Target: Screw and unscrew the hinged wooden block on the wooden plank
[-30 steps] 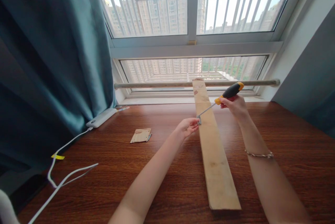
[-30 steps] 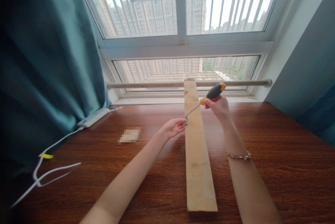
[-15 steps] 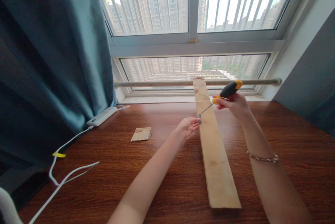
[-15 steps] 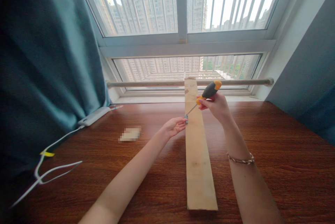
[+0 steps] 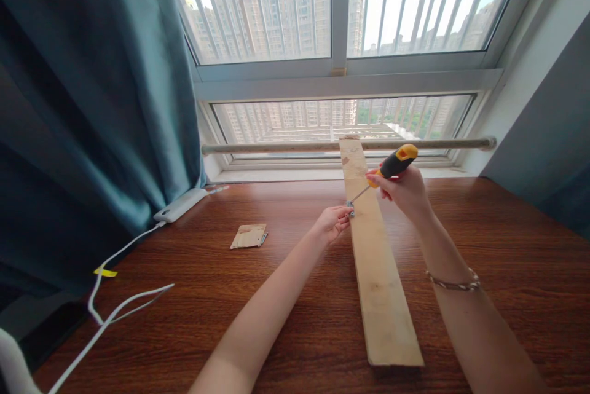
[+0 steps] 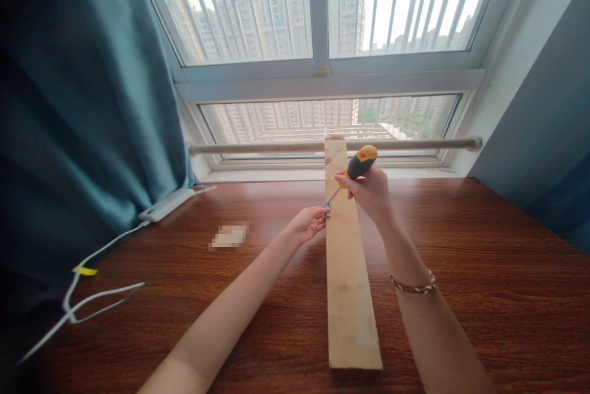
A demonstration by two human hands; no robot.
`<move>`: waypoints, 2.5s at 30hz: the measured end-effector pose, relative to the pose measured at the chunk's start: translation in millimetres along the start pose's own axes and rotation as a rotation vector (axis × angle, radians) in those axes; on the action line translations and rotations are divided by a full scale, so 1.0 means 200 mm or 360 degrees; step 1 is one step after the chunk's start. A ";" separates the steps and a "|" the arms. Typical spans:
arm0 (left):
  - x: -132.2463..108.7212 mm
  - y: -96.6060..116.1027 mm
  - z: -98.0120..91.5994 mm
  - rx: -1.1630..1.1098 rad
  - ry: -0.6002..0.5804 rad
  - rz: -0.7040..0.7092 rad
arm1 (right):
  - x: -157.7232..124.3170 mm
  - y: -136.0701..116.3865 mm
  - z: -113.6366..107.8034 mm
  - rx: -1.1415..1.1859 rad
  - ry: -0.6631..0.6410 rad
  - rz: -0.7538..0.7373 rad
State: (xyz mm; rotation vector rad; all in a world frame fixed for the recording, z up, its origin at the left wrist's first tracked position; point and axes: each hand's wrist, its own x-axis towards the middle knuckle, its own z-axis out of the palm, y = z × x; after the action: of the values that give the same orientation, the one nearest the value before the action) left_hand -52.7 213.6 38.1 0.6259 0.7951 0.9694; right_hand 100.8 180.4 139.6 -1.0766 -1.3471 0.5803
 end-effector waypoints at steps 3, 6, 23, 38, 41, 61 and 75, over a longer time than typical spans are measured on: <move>0.00 0.00 0.00 0.0011 0.0004 0.0005 | 0.00 -0.04 -0.04 0.0203 -0.0182 0.0191; 0.00 0.00 0.00 0.0028 0.0012 0.0009 | 0.00 -0.08 -0.08 0.0303 -0.0327 0.0308; 0.03 -0.01 -0.01 -0.0027 0.0063 -0.0048 | -0.04 -0.03 0.01 -0.0637 0.0435 -0.0252; 0.00 0.01 0.00 -0.0008 0.0020 -0.0028 | -0.03 -0.09 -0.04 -0.0655 0.0279 -0.0187; 0.00 0.01 0.00 0.0117 0.0016 -0.0067 | -0.03 -0.09 -0.03 -0.0701 0.0250 -0.0193; 0.03 0.02 -0.04 0.0290 0.0119 -0.0157 | -0.07 -0.16 -0.13 0.0211 -0.0617 0.0365; 0.01 0.03 -0.02 0.0213 0.0139 -0.0256 | -0.06 -0.12 0.01 -0.0643 0.0216 -0.0064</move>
State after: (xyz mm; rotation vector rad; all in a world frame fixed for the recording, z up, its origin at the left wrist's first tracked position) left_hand -58.7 218.3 39.8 0.6275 0.9792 0.8053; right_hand 91.5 160.8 154.3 -1.3839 -1.3948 0.2018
